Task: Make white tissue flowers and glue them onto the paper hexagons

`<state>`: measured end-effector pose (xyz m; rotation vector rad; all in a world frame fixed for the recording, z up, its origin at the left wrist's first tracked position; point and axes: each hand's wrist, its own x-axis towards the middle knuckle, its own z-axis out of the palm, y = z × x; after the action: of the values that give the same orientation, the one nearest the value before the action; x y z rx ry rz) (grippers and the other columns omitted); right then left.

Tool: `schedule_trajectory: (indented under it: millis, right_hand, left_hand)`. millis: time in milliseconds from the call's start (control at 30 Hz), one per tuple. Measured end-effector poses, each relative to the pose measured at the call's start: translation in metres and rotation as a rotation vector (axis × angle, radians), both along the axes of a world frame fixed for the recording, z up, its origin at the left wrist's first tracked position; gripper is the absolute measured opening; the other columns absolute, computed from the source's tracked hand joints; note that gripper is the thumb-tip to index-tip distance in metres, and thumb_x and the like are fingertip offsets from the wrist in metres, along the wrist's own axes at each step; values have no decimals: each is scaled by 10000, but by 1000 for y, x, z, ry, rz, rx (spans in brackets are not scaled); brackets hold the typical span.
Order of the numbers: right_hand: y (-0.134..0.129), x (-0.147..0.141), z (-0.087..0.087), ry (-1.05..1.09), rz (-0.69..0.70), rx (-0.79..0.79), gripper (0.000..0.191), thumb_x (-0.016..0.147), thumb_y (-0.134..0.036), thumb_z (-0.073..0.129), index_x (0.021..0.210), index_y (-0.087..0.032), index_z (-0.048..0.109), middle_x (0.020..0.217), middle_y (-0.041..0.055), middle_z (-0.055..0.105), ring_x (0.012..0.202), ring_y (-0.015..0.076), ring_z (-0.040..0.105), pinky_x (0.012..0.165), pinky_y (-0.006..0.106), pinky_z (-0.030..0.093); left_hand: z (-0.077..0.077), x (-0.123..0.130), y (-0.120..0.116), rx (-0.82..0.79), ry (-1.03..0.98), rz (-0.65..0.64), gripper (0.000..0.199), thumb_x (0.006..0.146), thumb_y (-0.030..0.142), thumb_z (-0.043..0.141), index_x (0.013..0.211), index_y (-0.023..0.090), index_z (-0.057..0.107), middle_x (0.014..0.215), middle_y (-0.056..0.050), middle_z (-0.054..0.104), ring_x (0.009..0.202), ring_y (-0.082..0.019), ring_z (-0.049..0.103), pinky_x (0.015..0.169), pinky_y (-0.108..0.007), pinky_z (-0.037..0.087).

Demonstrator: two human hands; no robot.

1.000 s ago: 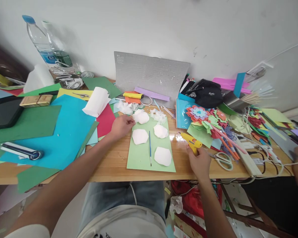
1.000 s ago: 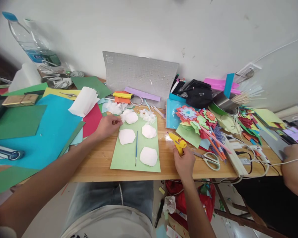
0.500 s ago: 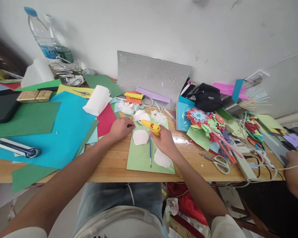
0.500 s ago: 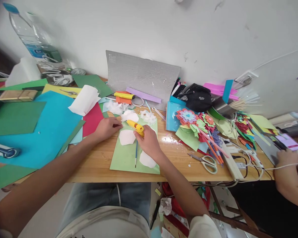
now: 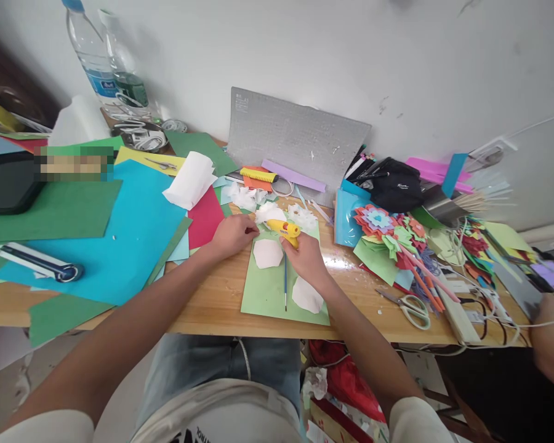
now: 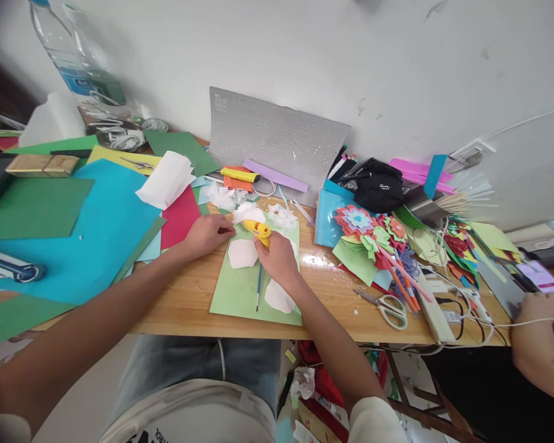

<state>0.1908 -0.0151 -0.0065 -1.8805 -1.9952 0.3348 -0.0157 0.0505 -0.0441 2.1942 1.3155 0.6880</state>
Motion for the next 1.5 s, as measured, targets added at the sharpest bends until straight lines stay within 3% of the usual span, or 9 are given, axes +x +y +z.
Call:
schedule_trajectory:
  millis: [633,1500]
  right_hand:
    - [-2,-5,2,-153,3,8,284,939,-382,460,896,-160,631,883,108,699,766,222,616,667,291,374]
    - [-6,-4,1,-178,6,41,267,933,-372,472,939,-163,639,913,118,708,798,238,629,678,297,388]
  left_hand:
    - [-2,1,1,-6,-13,1,180,817,251,588,812,220,766,875,-40,718,761,-187,621,614,-279,422]
    - [-2,1,1,-21,-52,12,154,805,228,606,785,216,759,872,-36,721,756,-188,629,628,-281,437]
